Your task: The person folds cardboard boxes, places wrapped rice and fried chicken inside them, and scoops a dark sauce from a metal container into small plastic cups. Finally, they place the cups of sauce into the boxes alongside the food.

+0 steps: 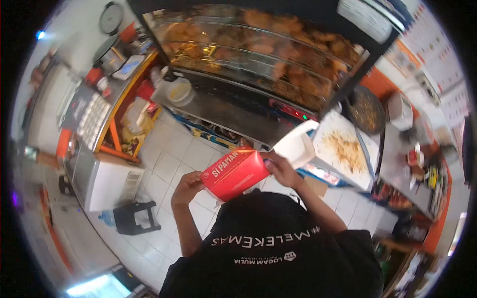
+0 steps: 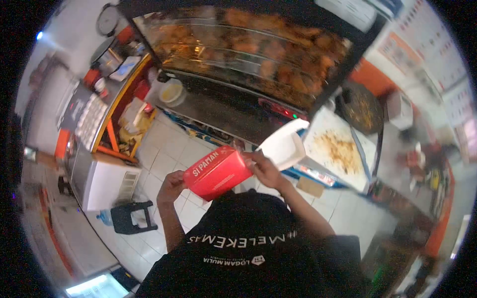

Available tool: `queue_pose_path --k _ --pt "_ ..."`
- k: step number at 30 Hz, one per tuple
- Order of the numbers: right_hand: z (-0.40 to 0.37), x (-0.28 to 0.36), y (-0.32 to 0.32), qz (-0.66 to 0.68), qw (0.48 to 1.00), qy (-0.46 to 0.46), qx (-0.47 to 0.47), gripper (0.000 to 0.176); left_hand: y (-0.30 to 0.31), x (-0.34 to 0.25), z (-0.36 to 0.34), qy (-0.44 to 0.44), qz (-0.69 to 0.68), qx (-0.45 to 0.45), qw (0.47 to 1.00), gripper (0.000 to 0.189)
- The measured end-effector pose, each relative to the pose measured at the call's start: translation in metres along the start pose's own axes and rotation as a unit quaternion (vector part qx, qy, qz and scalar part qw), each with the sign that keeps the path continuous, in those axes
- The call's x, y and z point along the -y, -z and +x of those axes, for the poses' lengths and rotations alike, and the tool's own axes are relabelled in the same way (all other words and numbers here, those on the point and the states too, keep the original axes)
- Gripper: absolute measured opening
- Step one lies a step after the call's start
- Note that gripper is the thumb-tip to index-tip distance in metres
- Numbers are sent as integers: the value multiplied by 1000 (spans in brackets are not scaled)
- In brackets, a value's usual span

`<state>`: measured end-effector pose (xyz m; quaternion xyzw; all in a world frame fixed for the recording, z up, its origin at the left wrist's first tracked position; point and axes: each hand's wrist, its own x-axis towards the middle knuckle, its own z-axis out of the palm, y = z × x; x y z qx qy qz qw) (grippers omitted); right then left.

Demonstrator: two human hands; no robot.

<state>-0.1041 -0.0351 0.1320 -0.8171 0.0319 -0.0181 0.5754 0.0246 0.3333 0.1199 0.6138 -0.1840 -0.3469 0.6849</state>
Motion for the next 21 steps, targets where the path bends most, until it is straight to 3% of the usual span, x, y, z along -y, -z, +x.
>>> queue_pose_path --k 1,2,4,7,10,11,14,16,17,18,21 --pt "-18 -10 -1 116 982 -87 -121 30 1 1 0 -4 11 -10 1000 29" --pt "-36 -58 10 -19 974 -157 -164 34 0 5 9 -21 23 -23 999 29" --pt "-65 -99 23 -341 932 -33 -121 64 0 16 10 -52 -106 -41 992 38" --pt "-62 -137 17 -478 876 -39 -51 95 -18 -10 5 -34 -180 -159 970 44" --pt "-26 -173 16 -423 903 -70 -41 105 -21 -25 9 -58 -232 -109 965 32" --pt "-14 -169 17 -412 906 -75 -67 101 -24 -30 11 -49 -208 -116 970 32" --pt "30 -166 27 -379 901 -201 -67 94 -27 -38 13 -36 -168 -107 979 32" --pt "54 -197 32 -358 909 -184 -112 85 -21 -28 8 -39 -183 -64 980 32" --pt "70 -220 34 -331 917 -188 -122 84 -16 -17 4 16 -249 -72 966 30" --pt "81 -231 35 -305 924 -191 -131 83 -24 -28 1 21 -242 -23 970 30" --pt "75 -206 31 -300 926 -176 -146 80 -40 -21 -7 71 -253 -88 961 29"
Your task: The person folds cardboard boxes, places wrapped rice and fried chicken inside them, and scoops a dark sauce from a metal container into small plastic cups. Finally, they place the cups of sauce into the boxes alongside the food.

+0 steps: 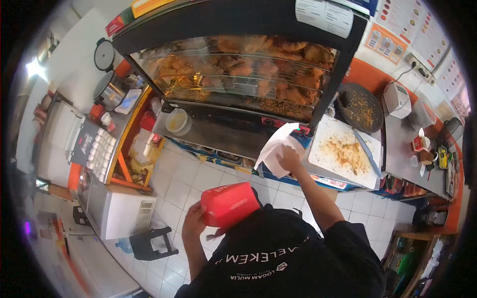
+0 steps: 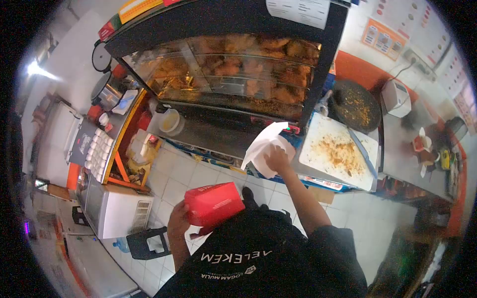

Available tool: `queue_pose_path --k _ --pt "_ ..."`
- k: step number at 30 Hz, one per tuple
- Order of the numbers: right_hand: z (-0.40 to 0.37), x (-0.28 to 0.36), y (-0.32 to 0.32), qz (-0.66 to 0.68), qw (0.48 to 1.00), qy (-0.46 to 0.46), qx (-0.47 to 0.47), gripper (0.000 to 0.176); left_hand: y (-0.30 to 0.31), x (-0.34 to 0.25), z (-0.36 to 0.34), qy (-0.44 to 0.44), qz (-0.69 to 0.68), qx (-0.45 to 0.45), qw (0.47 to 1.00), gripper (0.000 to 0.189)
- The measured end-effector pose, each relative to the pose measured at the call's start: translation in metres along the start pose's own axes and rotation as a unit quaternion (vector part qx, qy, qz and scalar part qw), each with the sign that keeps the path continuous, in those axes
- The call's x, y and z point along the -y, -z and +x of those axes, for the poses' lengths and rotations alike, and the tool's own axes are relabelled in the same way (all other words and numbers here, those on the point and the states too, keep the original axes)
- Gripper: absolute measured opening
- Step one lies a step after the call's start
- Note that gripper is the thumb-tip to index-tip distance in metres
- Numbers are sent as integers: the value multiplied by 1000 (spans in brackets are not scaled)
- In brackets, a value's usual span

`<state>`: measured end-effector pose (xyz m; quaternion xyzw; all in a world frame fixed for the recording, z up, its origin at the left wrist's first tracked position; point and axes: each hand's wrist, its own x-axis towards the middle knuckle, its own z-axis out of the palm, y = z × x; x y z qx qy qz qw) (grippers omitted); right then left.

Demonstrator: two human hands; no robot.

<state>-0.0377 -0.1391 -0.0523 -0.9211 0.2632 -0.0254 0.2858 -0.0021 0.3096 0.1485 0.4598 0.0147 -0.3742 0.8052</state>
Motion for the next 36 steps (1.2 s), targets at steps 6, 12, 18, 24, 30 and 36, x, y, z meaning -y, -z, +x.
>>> queue_pose_path --k 6,12,18,24,30,36 --pt "-74 21 36 -199 937 248 146 62 7 5 -15 16 46 -69 996 33" --pt "-42 31 8 -128 977 163 45 50 8 -2 2 -8 23 -60 998 35" --pt "-45 67 38 -114 970 178 -118 43 5 -11 23 -50 -44 -83 994 34" --pt "-90 92 42 -44 986 159 2 44 0 0 51 -79 -12 -123 989 30" --pt "-120 208 102 196 895 400 36 45 -37 12 80 -169 -48 -110 978 26" --pt "-123 250 99 175 868 462 -54 58 -77 -5 87 -210 -102 -104 967 23"
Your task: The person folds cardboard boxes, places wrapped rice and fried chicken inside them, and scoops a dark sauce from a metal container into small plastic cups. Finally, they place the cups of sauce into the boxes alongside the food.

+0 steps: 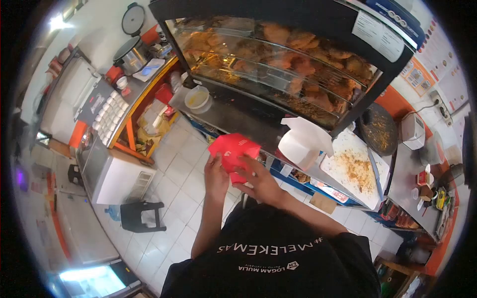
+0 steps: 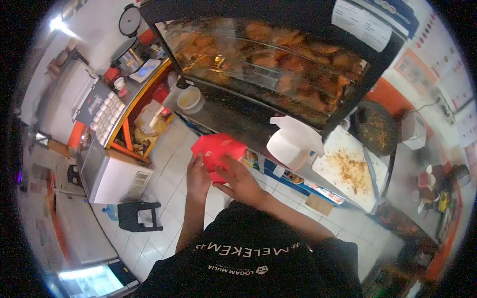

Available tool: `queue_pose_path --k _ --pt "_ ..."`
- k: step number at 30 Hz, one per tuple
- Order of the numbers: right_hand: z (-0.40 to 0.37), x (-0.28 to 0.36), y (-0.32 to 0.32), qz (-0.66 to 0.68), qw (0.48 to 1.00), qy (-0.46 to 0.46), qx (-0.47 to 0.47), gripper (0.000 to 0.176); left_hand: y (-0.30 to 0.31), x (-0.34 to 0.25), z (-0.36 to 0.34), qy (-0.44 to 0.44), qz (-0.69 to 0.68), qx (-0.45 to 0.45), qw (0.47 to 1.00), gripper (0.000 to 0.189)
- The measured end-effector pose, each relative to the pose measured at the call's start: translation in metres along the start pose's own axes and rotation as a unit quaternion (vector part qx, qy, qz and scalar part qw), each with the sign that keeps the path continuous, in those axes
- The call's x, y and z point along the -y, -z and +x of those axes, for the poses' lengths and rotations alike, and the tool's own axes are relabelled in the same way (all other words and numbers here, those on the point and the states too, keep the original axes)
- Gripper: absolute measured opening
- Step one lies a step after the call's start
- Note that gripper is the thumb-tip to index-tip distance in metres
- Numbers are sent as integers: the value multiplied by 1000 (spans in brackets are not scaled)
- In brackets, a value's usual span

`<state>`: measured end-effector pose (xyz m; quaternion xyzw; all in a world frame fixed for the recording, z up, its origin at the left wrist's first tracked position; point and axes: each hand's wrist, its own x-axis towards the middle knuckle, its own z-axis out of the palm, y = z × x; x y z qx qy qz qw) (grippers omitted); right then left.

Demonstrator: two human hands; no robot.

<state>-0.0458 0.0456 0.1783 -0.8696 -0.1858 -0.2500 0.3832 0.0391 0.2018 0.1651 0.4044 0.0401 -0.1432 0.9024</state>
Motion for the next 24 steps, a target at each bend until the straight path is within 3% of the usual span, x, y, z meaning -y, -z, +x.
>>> queue_pose_path --k 2,6,8,11,14,17,20,21,23,24 --pt "2 1 6 11 999 26 38 58 -5 -12 -6 13 27 25 999 23" --pt "10 -7 22 28 992 46 114 53 -4 -10 -6 -83 140 6 987 24" --pt "19 -5 26 36 991 37 122 50 -24 -21 -8 -36 36 -36 998 21" --pt "26 -9 10 -17 999 19 29 48 -49 -20 -8 -35 32 -64 997 19" --pt "35 -13 -6 40 992 -91 -73 34 -55 -11 -3 -2 25 8 1000 19" --pt "36 -24 -4 74 977 -153 -125 32 -83 -19 -2 -6 142 90 986 20" --pt "32 -36 1 93 958 -204 -180 28 -74 -14 12 -28 470 126 873 18" --pt "30 -41 4 102 949 -223 -199 27 -65 -7 19 -81 538 168 822 17" --pt "8 -59 26 63 978 -175 -95 32 -48 5 34 -183 655 246 691 15" --pt "-9 -71 39 44 987 -149 -44 35 -58 -8 37 -192 662 348 635 14"
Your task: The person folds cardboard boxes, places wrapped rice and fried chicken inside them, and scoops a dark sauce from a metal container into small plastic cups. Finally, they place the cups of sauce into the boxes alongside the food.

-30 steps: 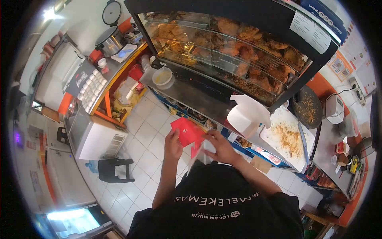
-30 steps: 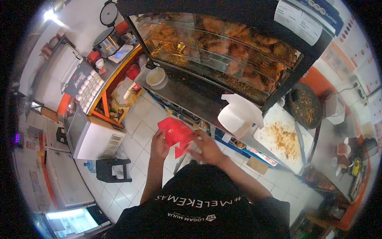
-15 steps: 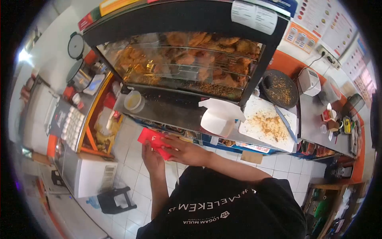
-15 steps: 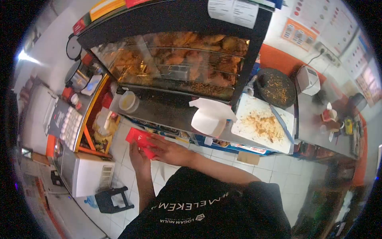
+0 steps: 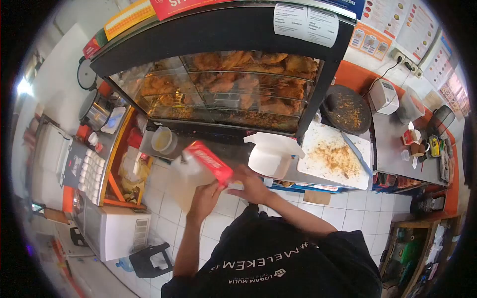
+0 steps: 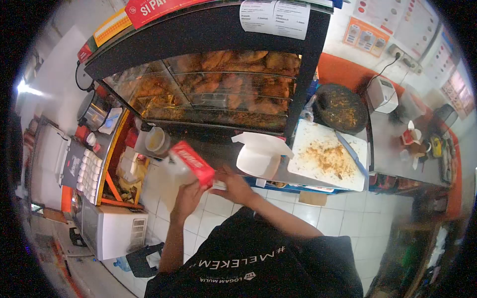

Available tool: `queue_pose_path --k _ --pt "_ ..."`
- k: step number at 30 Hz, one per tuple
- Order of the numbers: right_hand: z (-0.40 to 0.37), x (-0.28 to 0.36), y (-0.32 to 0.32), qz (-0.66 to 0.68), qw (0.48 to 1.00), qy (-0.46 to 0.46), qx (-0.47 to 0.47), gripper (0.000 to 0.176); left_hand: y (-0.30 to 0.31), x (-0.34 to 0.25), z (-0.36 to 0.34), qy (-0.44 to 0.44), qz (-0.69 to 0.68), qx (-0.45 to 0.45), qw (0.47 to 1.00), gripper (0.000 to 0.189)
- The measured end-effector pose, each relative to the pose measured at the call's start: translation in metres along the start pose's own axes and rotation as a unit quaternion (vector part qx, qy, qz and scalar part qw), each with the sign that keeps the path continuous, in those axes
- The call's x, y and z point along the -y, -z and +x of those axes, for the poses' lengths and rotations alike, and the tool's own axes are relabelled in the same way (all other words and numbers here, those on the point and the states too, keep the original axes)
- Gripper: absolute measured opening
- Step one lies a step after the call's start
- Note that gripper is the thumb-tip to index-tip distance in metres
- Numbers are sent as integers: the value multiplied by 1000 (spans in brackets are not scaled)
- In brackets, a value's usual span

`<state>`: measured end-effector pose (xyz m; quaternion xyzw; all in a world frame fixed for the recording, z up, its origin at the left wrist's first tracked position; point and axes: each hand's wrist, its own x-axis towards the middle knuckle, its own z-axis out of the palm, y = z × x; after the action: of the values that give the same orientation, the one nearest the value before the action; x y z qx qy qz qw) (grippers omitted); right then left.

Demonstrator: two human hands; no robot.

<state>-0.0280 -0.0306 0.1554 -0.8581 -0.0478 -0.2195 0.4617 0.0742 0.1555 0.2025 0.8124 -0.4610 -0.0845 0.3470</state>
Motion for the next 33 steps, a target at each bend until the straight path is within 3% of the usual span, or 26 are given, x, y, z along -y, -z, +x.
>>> queue_pose_path --k 2,4,6,7,10,12,13,14,17,20,24,28,31,33 --pt "-48 -52 4 -65 987 -149 4 32 8 32 4 -34 83 83 992 15" --pt "-92 -88 19 -123 942 -297 -96 32 -1 112 -13 -101 205 109 967 16" --pt "-119 -107 41 -201 918 -316 -132 30 15 138 -4 -104 269 113 951 11" --pt "-132 -123 45 -269 916 -281 -99 41 17 158 0 -107 283 130 944 11" --pt "-139 -162 33 -161 884 -421 -126 54 -15 262 1 -25 44 48 998 14" --pt "-107 -143 39 -55 875 -465 -120 56 -8 265 19 -14 56 53 997 15" --pt "-103 -153 32 -78 878 -454 -128 56 -7 265 30 -9 60 55 997 15" --pt "-102 -170 19 -101 880 -443 -137 57 -10 273 41 51 74 84 992 14" --pt "-84 -191 -7 -97 874 -455 -144 56 -10 278 69 53 50 106 992 22" --pt "-61 -189 -27 -102 894 -411 -146 57 -14 288 86 -64 386 129 911 46" --pt "-38 -176 -52 -23 896 -409 -171 58 -14 294 89 16 267 170 948 63" --pt "-37 -157 -77 129 856 -438 -241 62 -5 309 70 -67 250 44 965 74" --pt "-52 -135 -100 88 834 -459 -293 61 37 295 24 -22 126 -8 992 73" --pt "-72 -134 -126 73 818 -478 -312 52 62 299 -30 15 18 -24 999 73"
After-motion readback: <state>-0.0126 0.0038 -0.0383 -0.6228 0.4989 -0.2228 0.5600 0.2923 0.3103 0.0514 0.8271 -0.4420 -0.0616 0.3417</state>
